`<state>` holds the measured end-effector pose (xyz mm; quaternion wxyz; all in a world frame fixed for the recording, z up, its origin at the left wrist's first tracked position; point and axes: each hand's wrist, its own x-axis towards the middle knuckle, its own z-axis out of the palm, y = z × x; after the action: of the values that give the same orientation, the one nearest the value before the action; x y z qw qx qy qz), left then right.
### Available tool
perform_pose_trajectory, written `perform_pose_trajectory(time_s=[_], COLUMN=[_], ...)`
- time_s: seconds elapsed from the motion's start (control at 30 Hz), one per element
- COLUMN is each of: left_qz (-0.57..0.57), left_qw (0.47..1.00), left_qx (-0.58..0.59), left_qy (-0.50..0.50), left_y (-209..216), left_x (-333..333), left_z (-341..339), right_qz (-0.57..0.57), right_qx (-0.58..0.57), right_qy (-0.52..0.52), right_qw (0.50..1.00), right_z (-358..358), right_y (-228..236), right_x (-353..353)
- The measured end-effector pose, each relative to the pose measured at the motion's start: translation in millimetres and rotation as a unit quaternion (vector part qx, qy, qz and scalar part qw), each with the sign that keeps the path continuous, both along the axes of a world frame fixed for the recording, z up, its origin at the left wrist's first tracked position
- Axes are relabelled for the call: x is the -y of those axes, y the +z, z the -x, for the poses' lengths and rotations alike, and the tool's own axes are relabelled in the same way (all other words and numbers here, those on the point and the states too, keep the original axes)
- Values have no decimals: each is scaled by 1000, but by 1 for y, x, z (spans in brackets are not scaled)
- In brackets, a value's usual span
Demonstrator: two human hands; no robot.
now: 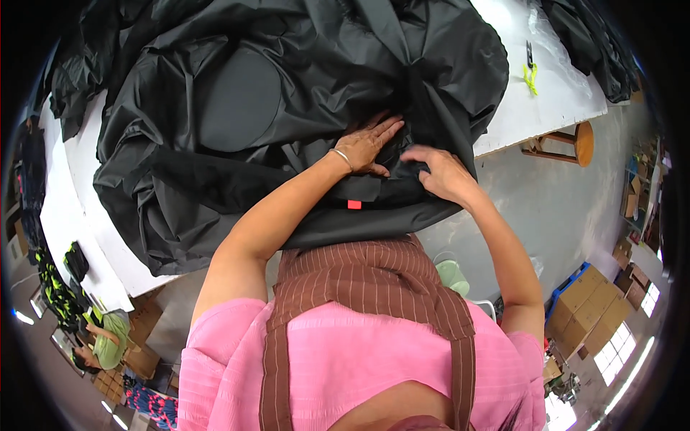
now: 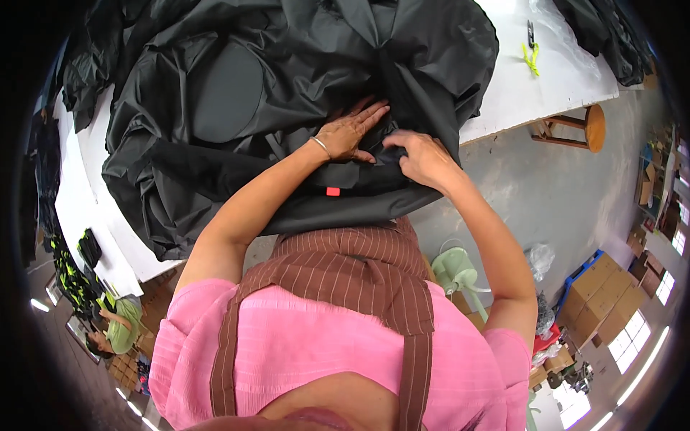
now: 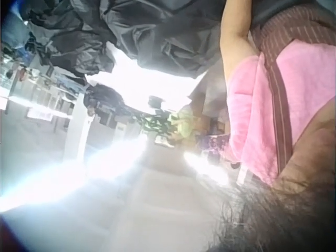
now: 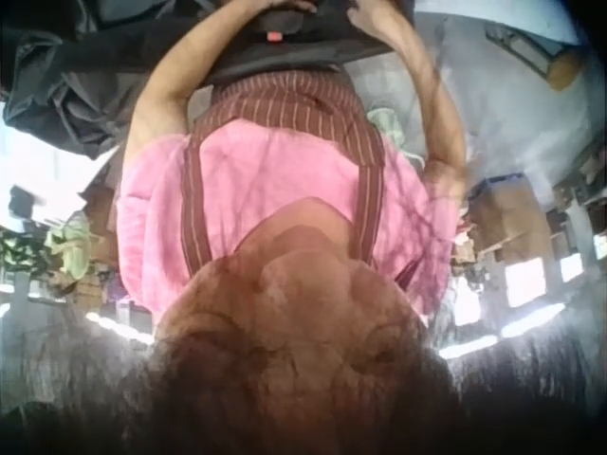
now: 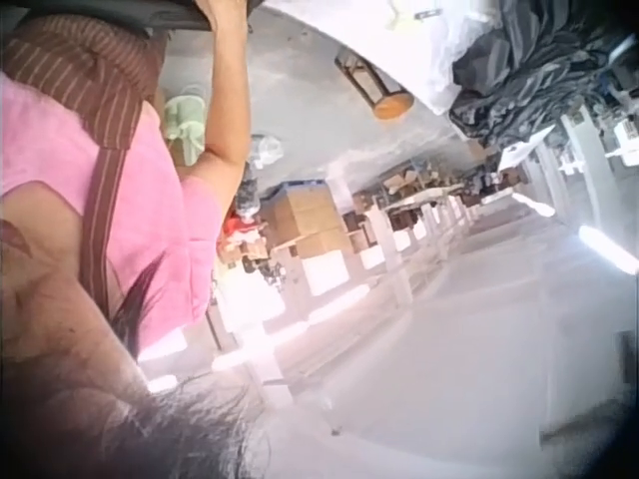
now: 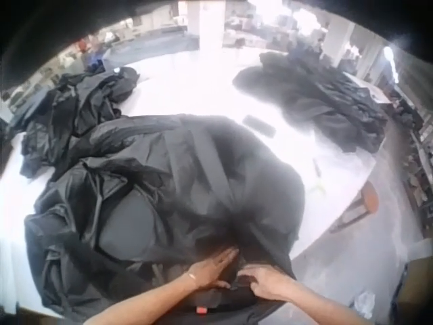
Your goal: The recorder is inspecting, folding, and trimming threads on black fabric bags at an industrial workbench.
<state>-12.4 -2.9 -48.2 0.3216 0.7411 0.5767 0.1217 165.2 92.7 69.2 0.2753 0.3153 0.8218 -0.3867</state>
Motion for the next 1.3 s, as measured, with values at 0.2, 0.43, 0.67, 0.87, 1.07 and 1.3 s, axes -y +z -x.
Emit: perform_pose_trajectory(time_s=[0.2, 0.43, 0.67, 0.87, 1.07, 1.3], left_qz=[-13, -49, -72, 40, -22, 89], left_qw=[999, 986, 983, 983, 984, 985], left_qx=[39, -90, 10, -148, -68, -134], left_qy=[26, 128, 169, 106, 162, 58], left_y=[-6, -12, -17, -22, 9, 54], left_x=[-1, 5, 13, 3, 23, -9], left_z=[-3, -29, -31, -39, -28, -21], right_qz=[-198, -272, 59, 193, -109, -197], right_qx=[-21, 78, -101, -272, -174, -81], right_qy=[125, 172, -147, -456, -312, -160], right_qw=[972, 944, 982, 825, 928, 964], right_z=[-5, -8, -8, 43, -22, -11], right_y=[-33, -34, -27, -15, 1, 9], right_x=[11, 38, -8, -13, -66, -48])
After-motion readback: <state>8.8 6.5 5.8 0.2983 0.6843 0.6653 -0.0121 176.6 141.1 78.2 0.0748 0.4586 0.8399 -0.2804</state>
